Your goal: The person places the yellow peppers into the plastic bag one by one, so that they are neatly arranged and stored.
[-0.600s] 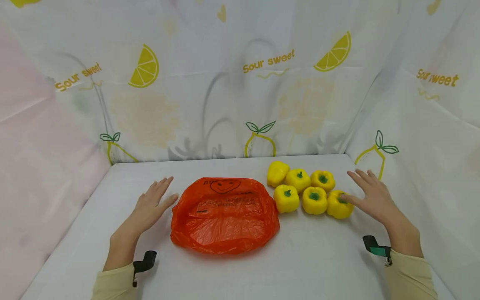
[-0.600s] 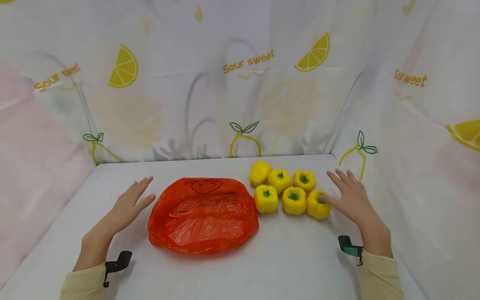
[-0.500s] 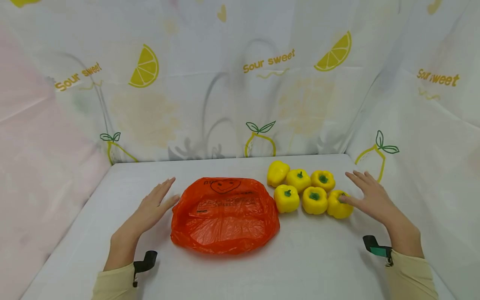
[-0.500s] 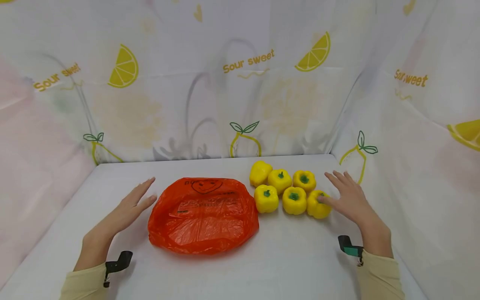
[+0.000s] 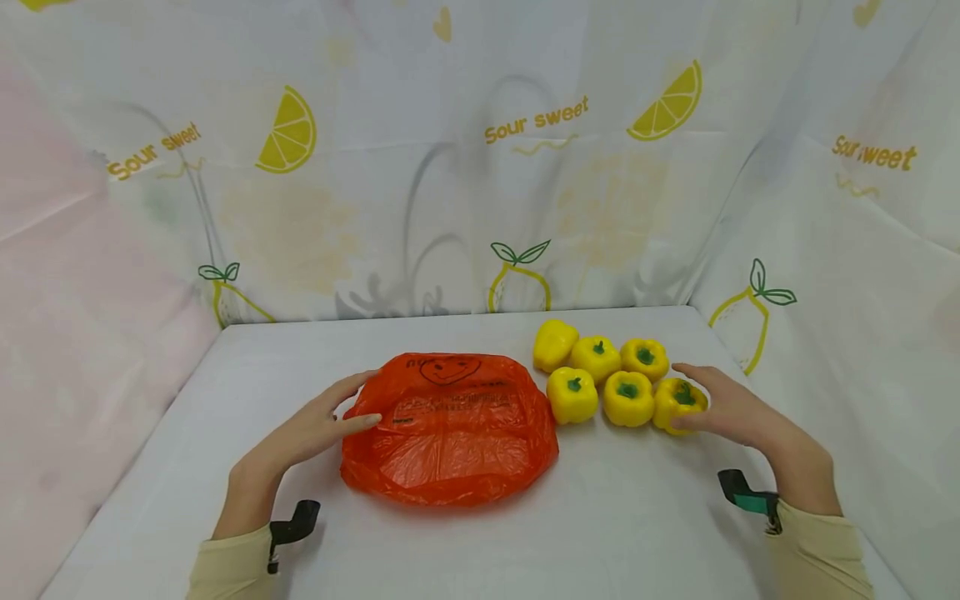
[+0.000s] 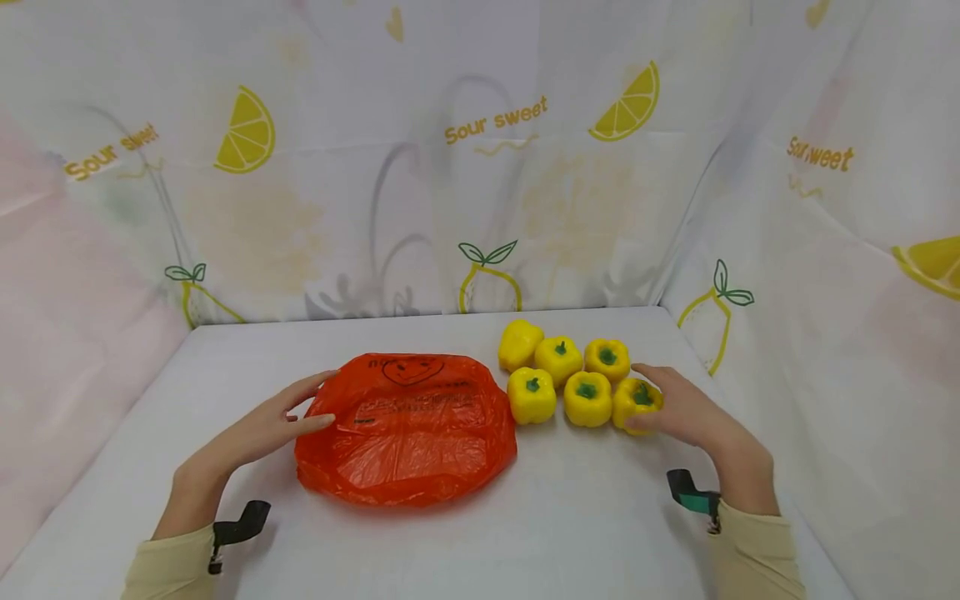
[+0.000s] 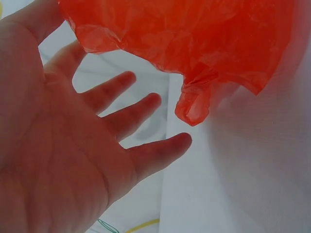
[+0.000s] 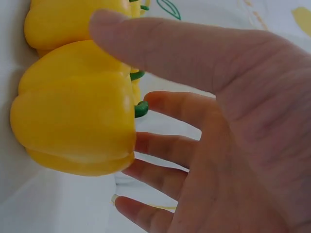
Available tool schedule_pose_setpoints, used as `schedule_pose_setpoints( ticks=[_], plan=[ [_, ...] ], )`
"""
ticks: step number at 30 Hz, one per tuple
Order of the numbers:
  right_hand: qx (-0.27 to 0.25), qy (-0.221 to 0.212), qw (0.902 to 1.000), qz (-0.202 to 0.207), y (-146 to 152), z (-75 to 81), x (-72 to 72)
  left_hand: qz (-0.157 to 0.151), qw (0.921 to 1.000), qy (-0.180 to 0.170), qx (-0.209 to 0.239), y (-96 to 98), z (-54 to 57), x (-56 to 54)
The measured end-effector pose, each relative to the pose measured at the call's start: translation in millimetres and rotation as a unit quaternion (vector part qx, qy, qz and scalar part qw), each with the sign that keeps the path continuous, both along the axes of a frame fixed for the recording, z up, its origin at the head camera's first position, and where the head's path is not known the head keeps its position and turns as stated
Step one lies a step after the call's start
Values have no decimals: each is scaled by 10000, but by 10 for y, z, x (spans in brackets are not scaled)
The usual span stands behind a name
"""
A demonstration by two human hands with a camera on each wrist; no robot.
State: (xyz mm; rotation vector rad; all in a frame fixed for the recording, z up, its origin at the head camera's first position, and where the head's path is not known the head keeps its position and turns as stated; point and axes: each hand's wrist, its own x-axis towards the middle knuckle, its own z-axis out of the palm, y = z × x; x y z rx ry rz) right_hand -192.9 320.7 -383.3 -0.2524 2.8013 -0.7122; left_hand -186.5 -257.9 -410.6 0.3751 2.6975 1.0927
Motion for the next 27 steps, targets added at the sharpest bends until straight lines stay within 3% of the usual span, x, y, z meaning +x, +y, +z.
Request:
schedule_pose_setpoints(
  ticks=[16, 27],
  plan=[
    [-134, 525, 9983, 193, -72, -86, -16, -51, 9994, -335, -78, 49, -15, 11],
    [-52, 654, 9978, 84, -101, 15, 17, -33, 9991, -422, -90, 78, -33, 10]
  ],
)
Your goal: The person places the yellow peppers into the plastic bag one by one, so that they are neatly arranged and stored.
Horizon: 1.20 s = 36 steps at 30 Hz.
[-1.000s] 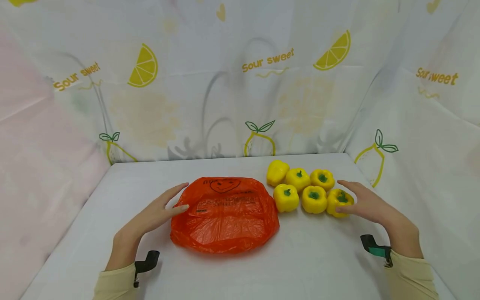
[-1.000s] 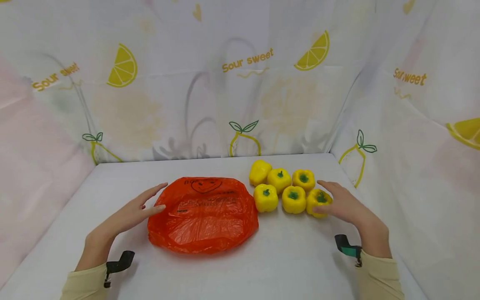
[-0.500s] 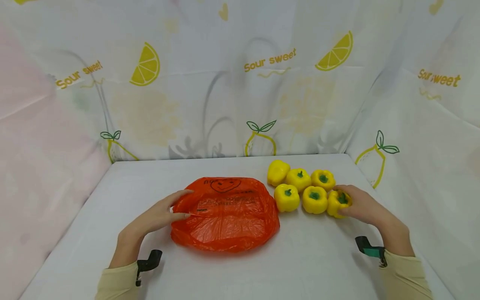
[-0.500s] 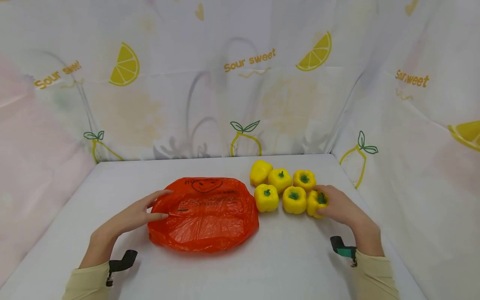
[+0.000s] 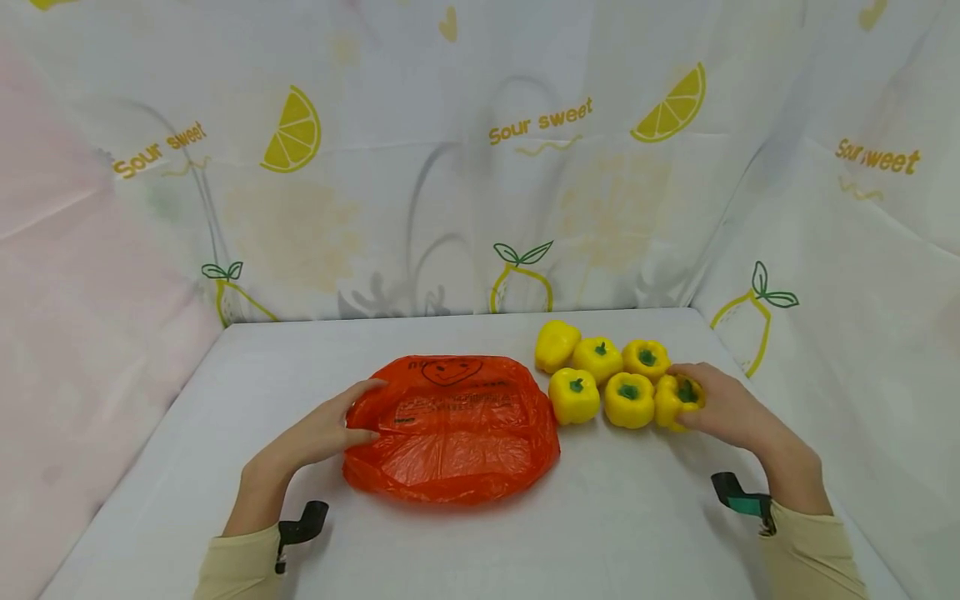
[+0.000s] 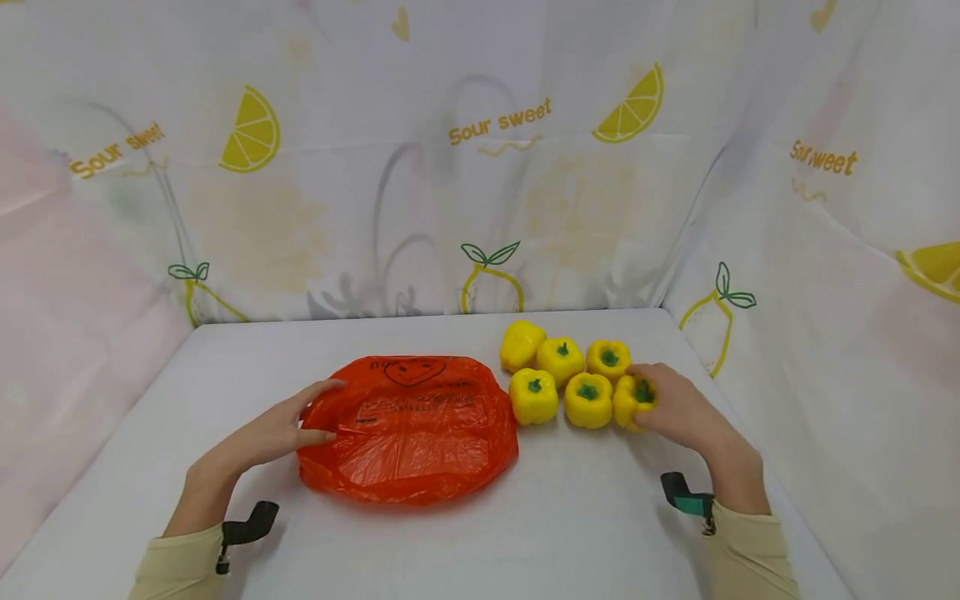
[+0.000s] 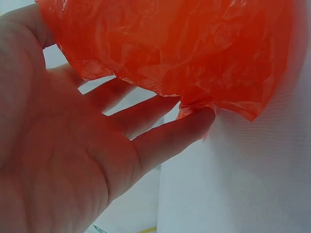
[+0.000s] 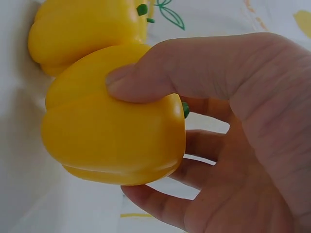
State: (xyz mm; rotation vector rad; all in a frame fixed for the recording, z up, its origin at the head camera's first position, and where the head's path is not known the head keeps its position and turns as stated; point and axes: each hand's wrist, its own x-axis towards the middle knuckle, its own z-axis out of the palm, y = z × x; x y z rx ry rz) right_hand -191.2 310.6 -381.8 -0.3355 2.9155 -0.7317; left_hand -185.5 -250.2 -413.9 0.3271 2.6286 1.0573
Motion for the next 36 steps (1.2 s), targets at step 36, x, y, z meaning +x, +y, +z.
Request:
schedule_pose_setpoints(
  ticks=[36],
  plan=[
    [-628, 1121, 9860, 1059, -747, 336, 133, 5, 10000, 49, -76, 23, 9, 4]
  ],
)
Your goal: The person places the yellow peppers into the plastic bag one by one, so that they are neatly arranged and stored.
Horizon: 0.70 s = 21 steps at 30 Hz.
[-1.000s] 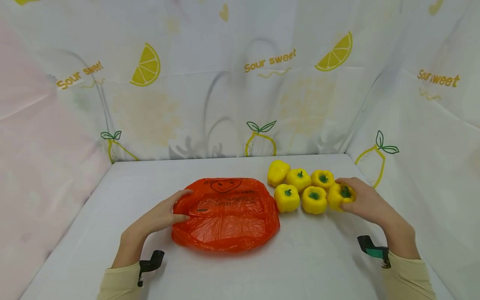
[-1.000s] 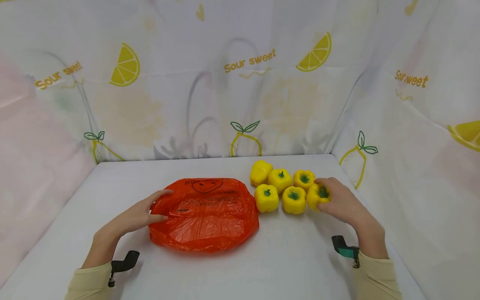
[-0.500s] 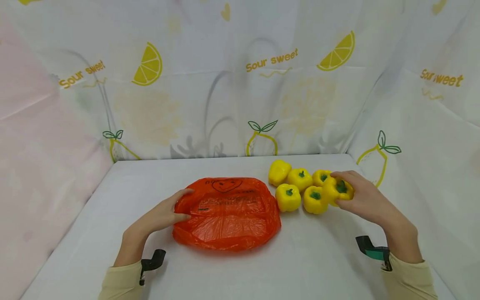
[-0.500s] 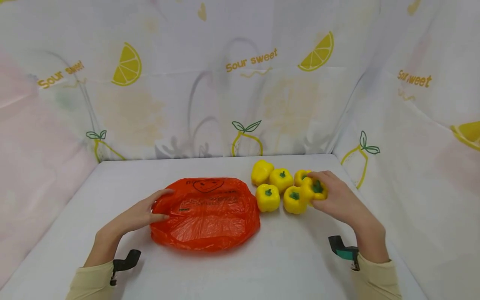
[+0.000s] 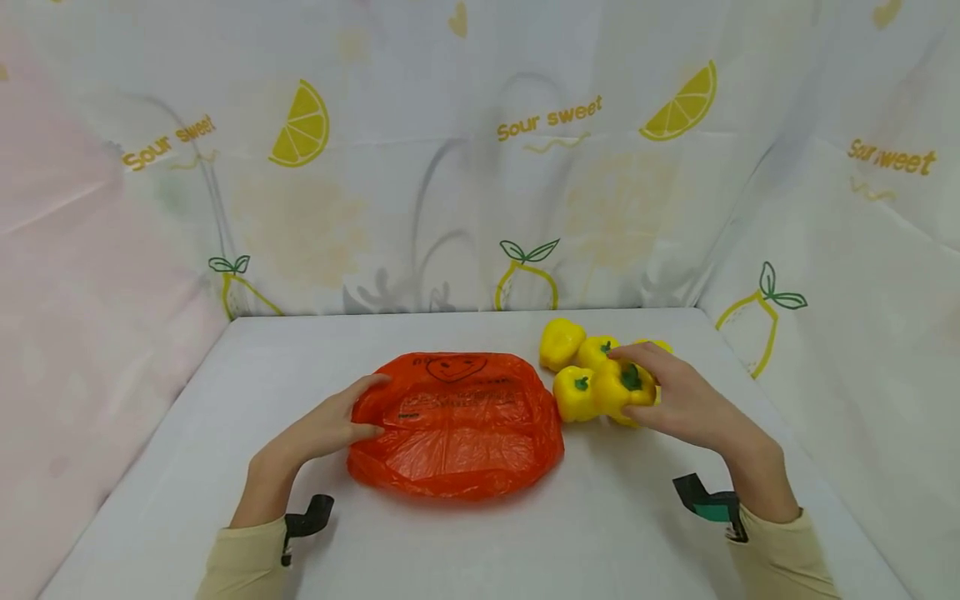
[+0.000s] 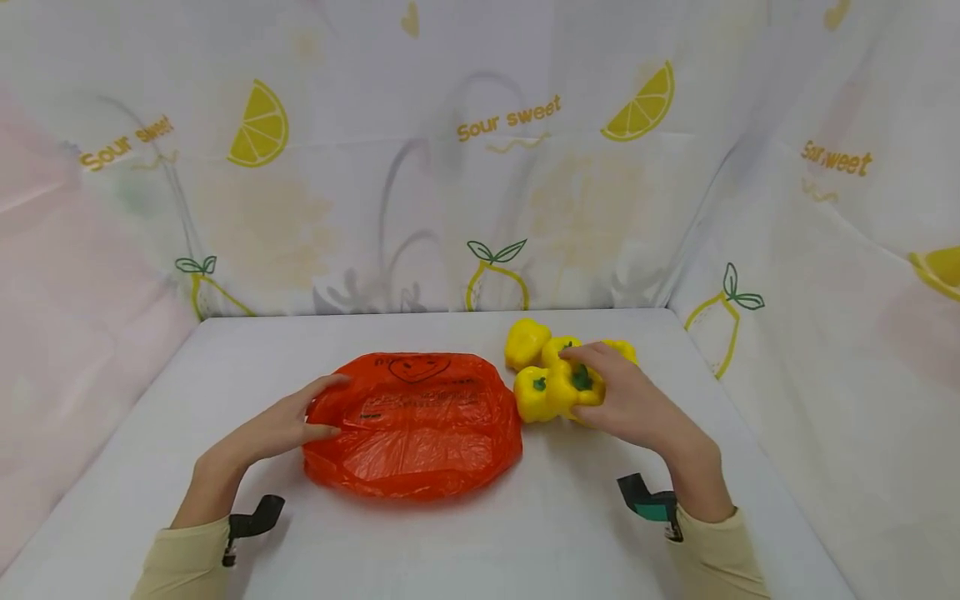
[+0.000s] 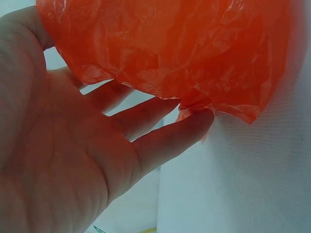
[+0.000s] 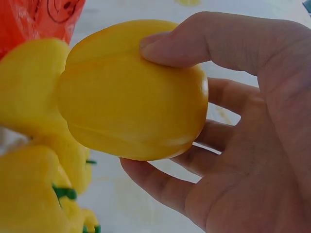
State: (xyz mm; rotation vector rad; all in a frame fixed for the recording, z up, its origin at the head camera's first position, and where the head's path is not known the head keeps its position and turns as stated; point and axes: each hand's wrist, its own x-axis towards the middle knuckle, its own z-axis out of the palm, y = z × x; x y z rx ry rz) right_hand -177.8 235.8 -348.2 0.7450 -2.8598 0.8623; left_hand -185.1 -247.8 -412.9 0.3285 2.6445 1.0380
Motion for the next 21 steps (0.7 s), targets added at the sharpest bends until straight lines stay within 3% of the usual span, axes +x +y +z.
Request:
schedule_pose_setpoints(
  ticks=[13, 21],
  plan=[
    [-316, -76, 9973, 663, -575, -49, -62, -42, 9999, 154, -25, 31, -5, 7],
    [-301, -382, 9952, 851, -909, -140, -166, -11, 9998, 155, -81, 19, 6, 9]
  ],
)
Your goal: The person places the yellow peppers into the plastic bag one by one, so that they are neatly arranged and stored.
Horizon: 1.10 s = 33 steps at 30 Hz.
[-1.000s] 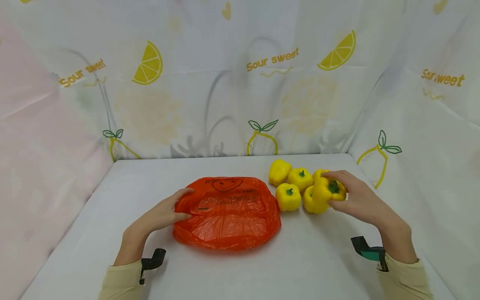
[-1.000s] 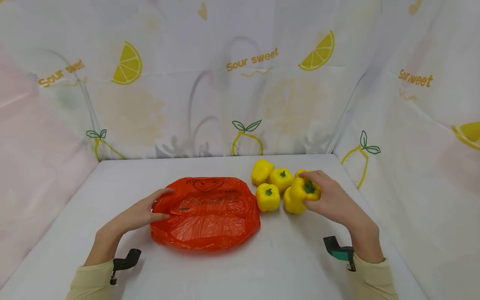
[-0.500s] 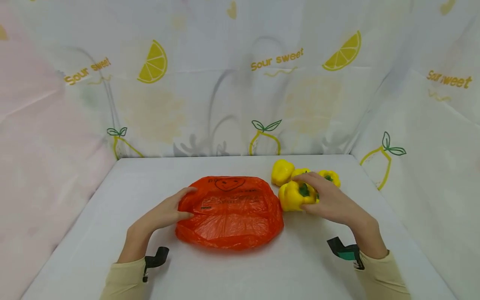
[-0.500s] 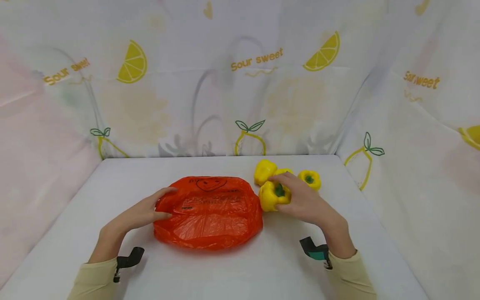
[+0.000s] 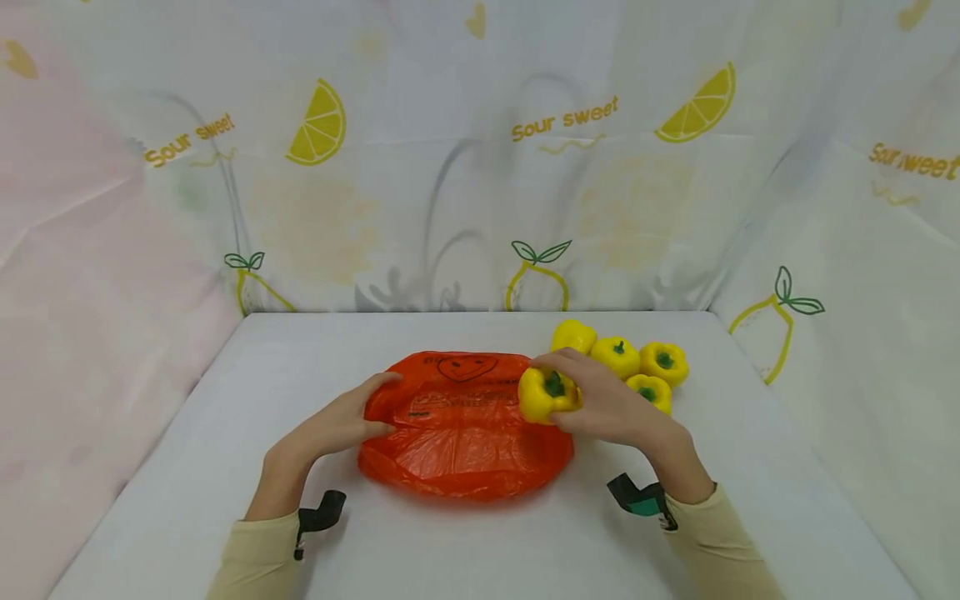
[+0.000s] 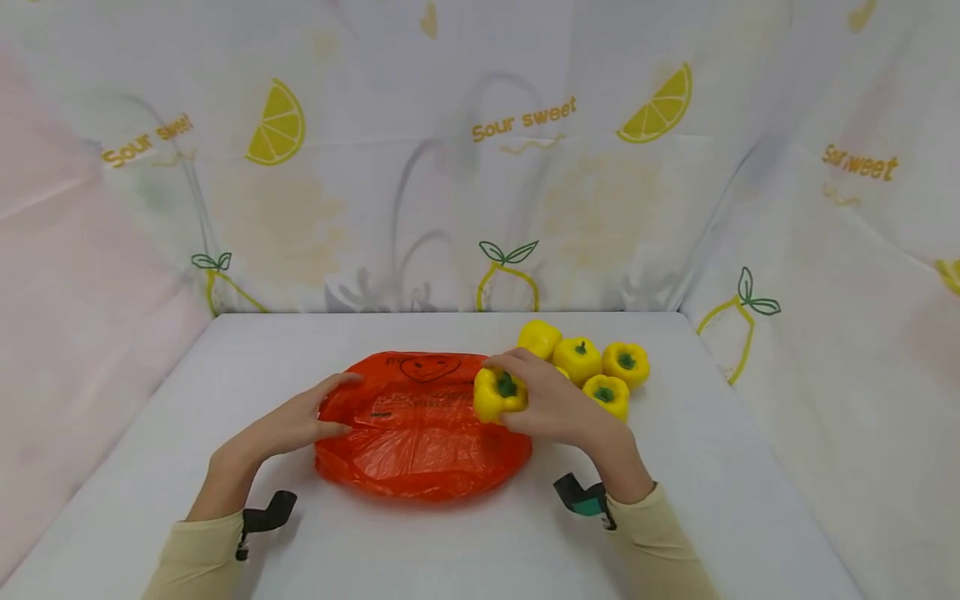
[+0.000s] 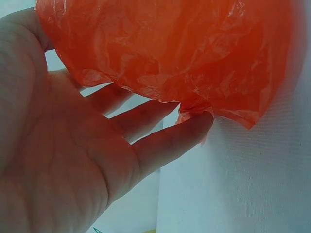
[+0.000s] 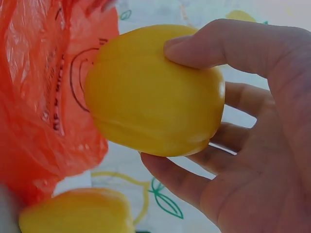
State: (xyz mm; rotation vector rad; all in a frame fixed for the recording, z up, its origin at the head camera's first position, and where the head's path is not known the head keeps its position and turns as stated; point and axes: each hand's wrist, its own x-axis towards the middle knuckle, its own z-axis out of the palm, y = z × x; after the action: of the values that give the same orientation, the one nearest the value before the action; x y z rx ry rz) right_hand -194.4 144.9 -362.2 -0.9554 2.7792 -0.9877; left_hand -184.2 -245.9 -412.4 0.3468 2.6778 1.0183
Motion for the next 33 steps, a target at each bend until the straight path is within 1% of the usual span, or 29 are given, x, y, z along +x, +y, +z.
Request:
schedule_pose_setpoints(
  ticks=[9, 15, 17, 22, 26, 28, 33],
  plan=[
    [63, -246, 9996, 152, -400, -128, -95, 0, 10000, 10, 22, -5, -3, -2],
    [232, -130, 9994, 216, -665, -242, -160, -46, 10000, 50, 61, -4, -25, -8],
    [184, -83, 9994, 288, -741, -278, -184, -39, 10000, 44, 46, -3, -28, -9],
    [112, -91, 9990, 415, -927, -342, -242, 11, 10000, -23, 28, 12, -17, -11],
    [217, -124, 9986, 476, -1086, -389, -283, 8, 10000, -47, 13, 21, -11, -10],
    [255, -124, 9984, 482, -1165, -416, -297, 13, 10000, -48, 4, 22, -12, -7],
    [121, -172, 9988, 442, -1331, -482, -299, 59, 9999, -102, 31, 22, -21, 4]
  ],
)
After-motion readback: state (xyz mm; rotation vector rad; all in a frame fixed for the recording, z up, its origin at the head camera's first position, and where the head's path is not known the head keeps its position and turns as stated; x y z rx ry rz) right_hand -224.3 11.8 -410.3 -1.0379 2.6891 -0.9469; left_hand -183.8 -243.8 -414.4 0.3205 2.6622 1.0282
